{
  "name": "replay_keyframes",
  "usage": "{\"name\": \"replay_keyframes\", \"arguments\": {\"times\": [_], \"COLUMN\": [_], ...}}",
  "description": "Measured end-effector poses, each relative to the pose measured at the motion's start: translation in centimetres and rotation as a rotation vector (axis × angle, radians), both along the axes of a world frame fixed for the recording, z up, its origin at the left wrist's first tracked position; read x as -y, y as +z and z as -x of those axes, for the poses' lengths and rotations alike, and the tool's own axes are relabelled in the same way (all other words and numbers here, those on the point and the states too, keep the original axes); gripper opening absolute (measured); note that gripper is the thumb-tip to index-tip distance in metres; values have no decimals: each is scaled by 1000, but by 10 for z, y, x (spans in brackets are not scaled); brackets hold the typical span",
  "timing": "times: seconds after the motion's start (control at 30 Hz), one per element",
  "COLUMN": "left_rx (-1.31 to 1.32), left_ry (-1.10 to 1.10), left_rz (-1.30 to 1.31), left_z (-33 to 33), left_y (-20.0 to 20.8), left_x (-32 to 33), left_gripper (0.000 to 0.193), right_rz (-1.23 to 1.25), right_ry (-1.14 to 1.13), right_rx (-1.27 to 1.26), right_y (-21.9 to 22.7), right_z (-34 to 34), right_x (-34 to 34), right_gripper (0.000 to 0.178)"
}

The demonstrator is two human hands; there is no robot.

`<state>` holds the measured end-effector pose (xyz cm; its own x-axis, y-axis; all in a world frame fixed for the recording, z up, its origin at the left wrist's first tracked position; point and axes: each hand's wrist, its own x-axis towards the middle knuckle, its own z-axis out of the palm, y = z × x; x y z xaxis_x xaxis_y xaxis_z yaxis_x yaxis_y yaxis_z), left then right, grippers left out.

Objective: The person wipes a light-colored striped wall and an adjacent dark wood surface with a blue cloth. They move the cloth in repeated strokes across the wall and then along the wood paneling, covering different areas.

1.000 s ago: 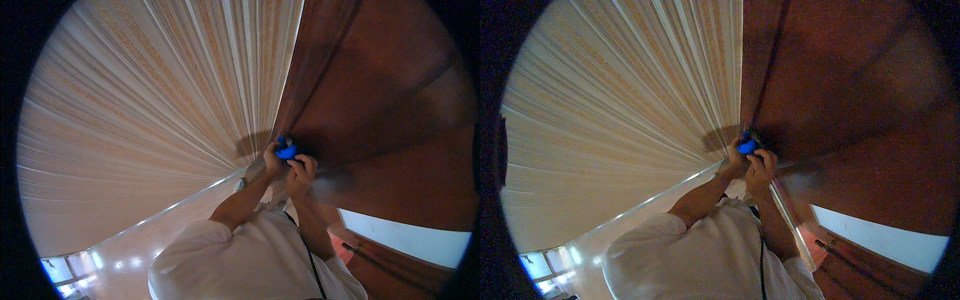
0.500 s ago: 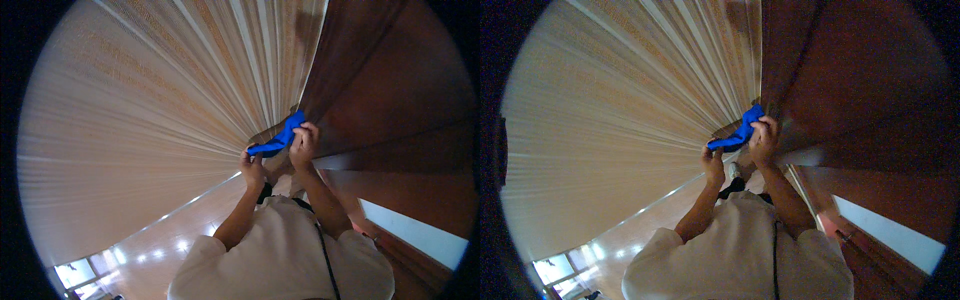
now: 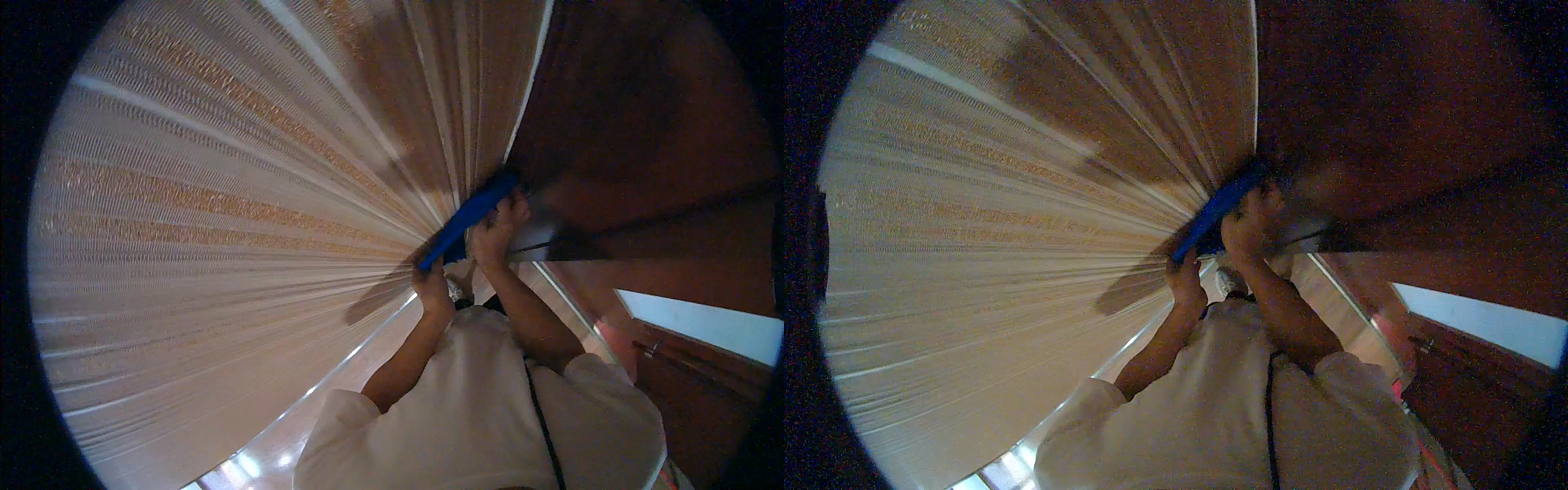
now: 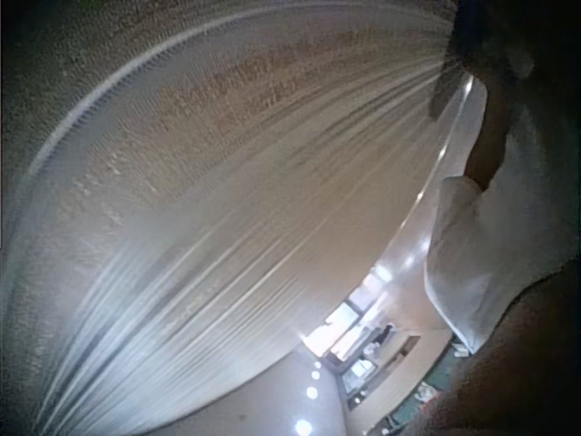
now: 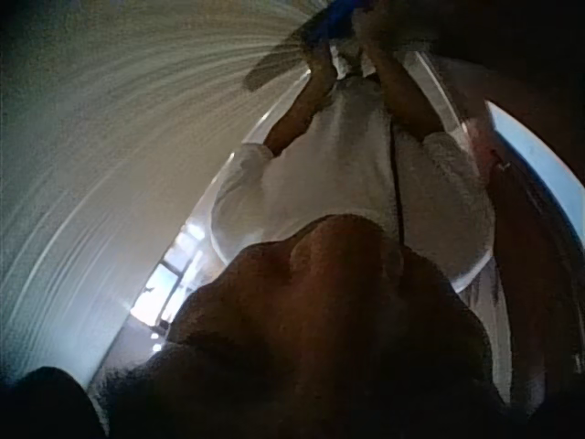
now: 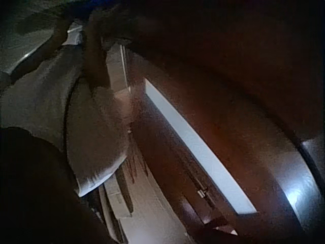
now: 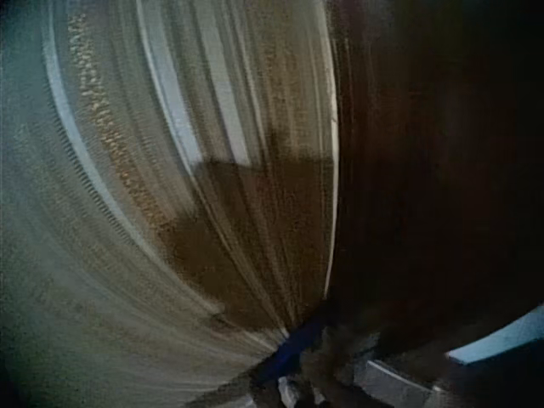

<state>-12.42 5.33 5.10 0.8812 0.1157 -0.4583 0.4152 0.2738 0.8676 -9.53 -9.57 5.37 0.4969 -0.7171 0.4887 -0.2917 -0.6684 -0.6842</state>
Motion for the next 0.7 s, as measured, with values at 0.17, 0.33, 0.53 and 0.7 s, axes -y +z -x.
{"name": "replay_keyframes", "arguments": {"times": [0.17, 0.33, 0.53, 0.7], "left_rx": [-146, -137, -308, -581], "left_ry": [28, 186, 288, 269], "left_rz": [156, 155, 138, 419], "left_z": [-8, 2, 0, -4], "left_y": [4, 16, 5, -20], "left_x": [-5, 0, 11, 12], "left_gripper": [38, 31, 48, 60], "right_rz": [-204, -756, -797, -1096], "right_ry": [98, 207, 291, 307], "right_rx": [83, 109, 208, 200], "right_y": [7, 23, 14, 5], "right_z": [-11, -18, -22, -21], "right_x": [2, 5, 16, 19], "right_gripper": [36, 30, 23, 22]}}
